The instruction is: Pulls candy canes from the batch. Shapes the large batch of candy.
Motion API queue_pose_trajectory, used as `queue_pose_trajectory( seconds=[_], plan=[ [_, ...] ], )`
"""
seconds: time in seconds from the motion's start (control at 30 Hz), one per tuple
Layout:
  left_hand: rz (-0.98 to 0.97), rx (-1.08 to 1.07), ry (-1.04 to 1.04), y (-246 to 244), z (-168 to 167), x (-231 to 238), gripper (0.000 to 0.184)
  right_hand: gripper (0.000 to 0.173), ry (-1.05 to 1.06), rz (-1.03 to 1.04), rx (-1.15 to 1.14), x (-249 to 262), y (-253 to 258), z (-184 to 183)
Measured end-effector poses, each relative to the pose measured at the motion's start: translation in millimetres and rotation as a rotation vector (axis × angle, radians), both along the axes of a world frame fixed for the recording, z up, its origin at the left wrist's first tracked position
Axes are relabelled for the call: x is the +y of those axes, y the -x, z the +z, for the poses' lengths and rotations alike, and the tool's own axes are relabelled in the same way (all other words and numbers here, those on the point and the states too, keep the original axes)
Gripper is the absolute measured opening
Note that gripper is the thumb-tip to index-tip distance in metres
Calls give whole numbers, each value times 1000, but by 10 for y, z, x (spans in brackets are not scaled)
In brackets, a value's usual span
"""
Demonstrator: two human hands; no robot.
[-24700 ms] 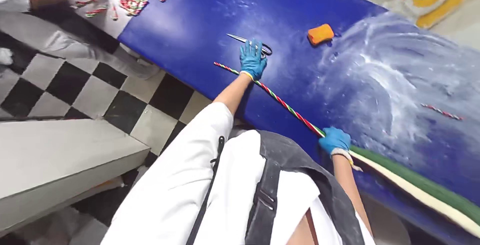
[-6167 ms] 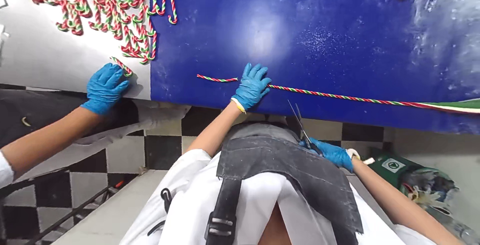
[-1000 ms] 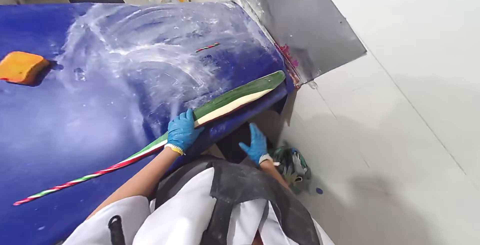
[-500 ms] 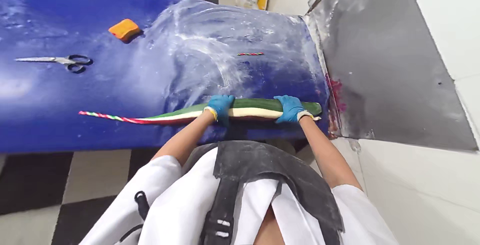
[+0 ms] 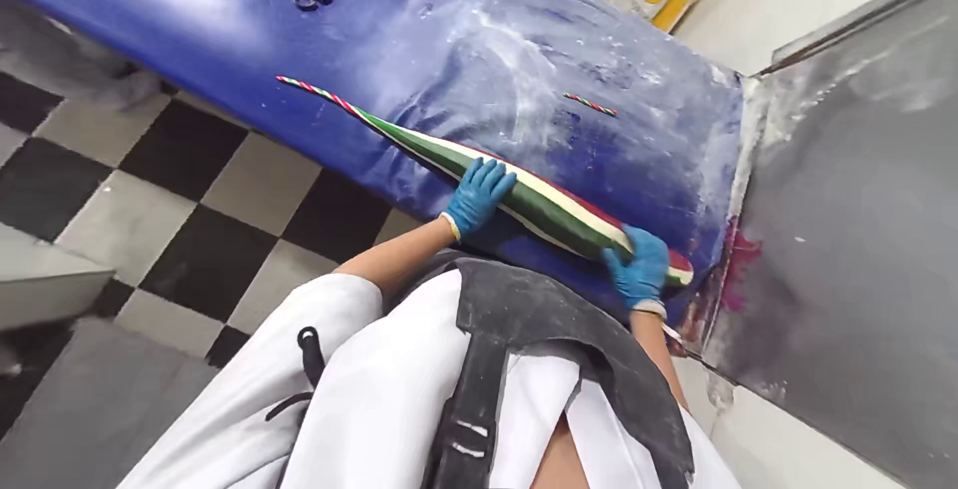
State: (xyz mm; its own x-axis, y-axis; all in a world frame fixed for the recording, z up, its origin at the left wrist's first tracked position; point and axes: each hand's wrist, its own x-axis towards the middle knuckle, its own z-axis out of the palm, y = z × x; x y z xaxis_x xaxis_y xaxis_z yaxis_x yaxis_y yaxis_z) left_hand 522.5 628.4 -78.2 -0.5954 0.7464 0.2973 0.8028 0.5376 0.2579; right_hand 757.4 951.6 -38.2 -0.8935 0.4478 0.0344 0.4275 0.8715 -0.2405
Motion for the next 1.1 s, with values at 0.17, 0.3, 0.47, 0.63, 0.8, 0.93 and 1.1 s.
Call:
queue_pose_trajectory(
  seconds=[0.17,0.3,0.47,0.63,0.8,0.93,1.1],
  plan=[
    [-131,24,-44,-125,94,-504,62,54,426,-891,-17,636,-265,94],
    [-222,-412,276,969,420,-556,91,29,593,-1185,370,550,-244,-157],
    [-434,-508,594,1764,275,-587,92,21,641,-1186,652,313,-296,-229],
    [-489,-508,573,1716,241,-571,89,14,674,-1167,837,278,-278,-344],
    [-487,-551,604,1670,248,-507,87,8,678,-1158,906,192,-190,-317],
    [-517,-549,649,1602,278,-414,88,10,703,-1140,947,181,-196,-326],
    [-522,-575,662,1434,285,-352,92,12,741,-1114,984,166,-236,-334]
  ],
)
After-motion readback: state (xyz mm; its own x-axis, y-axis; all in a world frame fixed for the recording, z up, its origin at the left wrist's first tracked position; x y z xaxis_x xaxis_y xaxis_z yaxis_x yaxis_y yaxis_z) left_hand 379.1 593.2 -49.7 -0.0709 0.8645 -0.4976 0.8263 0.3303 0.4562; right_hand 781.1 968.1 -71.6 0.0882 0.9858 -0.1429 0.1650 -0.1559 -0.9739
